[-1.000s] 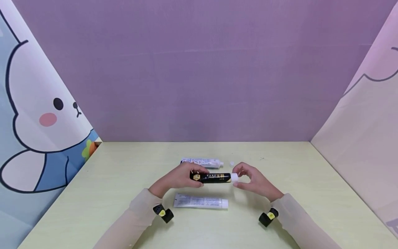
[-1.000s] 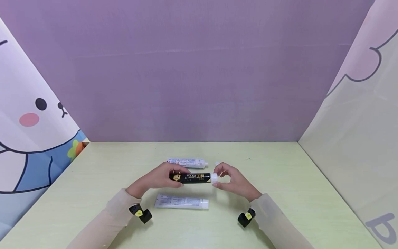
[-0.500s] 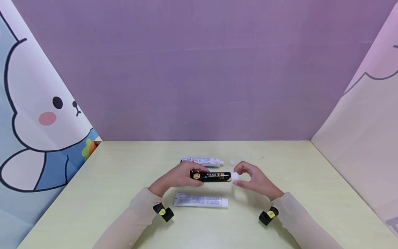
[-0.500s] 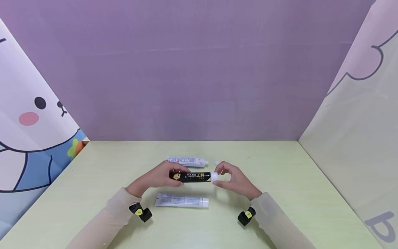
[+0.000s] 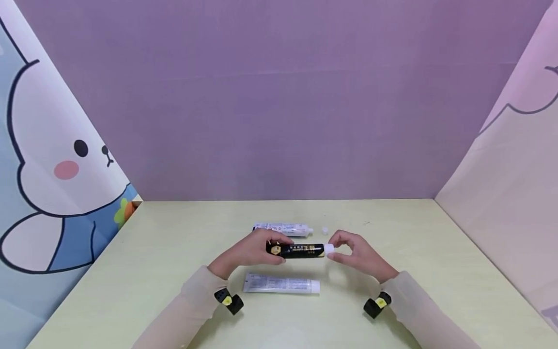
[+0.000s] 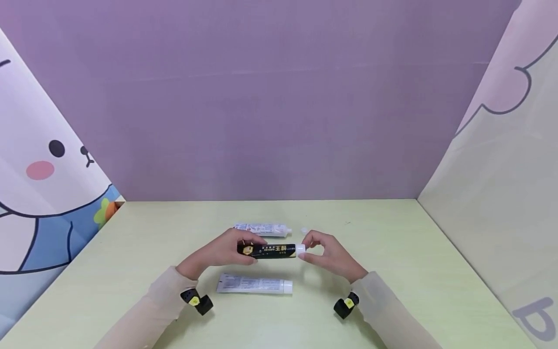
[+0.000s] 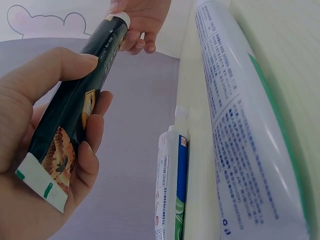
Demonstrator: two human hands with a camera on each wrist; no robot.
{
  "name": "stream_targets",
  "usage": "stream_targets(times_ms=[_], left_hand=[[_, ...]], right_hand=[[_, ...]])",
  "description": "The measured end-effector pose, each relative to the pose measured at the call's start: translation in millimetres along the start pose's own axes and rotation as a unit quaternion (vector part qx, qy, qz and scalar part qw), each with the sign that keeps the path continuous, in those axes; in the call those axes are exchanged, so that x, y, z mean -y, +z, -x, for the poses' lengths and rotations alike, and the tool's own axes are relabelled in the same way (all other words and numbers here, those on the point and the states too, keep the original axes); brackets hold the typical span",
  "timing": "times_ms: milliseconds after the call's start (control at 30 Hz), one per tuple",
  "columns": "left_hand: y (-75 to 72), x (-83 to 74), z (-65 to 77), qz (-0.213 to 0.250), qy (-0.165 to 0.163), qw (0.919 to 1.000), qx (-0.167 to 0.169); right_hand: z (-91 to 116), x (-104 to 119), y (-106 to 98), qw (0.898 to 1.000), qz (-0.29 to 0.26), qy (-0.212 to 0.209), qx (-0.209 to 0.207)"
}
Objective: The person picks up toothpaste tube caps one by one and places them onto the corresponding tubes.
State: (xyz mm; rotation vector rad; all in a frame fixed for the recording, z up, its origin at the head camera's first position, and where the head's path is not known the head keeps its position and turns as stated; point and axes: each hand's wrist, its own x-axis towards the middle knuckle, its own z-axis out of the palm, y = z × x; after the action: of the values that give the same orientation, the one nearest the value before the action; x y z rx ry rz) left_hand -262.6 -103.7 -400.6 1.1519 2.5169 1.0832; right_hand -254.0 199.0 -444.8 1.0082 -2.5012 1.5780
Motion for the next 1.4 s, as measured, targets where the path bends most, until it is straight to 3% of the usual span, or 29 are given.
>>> stream_targets(times_ms=[267,833,1033,1400], left_hand=[[-1.6,-1.2,1.0,0.000,0.002,1.0000,-0.001],[-1.2,3.8,0.5,-0.004,-0.002,1.0000,0.003],[-2.1,5.0,1.1,-0.006,-0.003,1.0000,0.003],[-2.4,4.8,0.5,-0.005,-0.003,0.9999,0.008]], right_hand=[[-1.7,1.3,-0.1,1.000,-0.003,0.015,0.013],[-4.1,-2.6,-1.3,0.999,-0.031,-0.003,0.034],[-5.5,-3.1,-1.7,1.000,-0.011,-0.006,0.015],[-6.6,-2.8,0.2,0.999,0.002,-0.050,-0.002]])
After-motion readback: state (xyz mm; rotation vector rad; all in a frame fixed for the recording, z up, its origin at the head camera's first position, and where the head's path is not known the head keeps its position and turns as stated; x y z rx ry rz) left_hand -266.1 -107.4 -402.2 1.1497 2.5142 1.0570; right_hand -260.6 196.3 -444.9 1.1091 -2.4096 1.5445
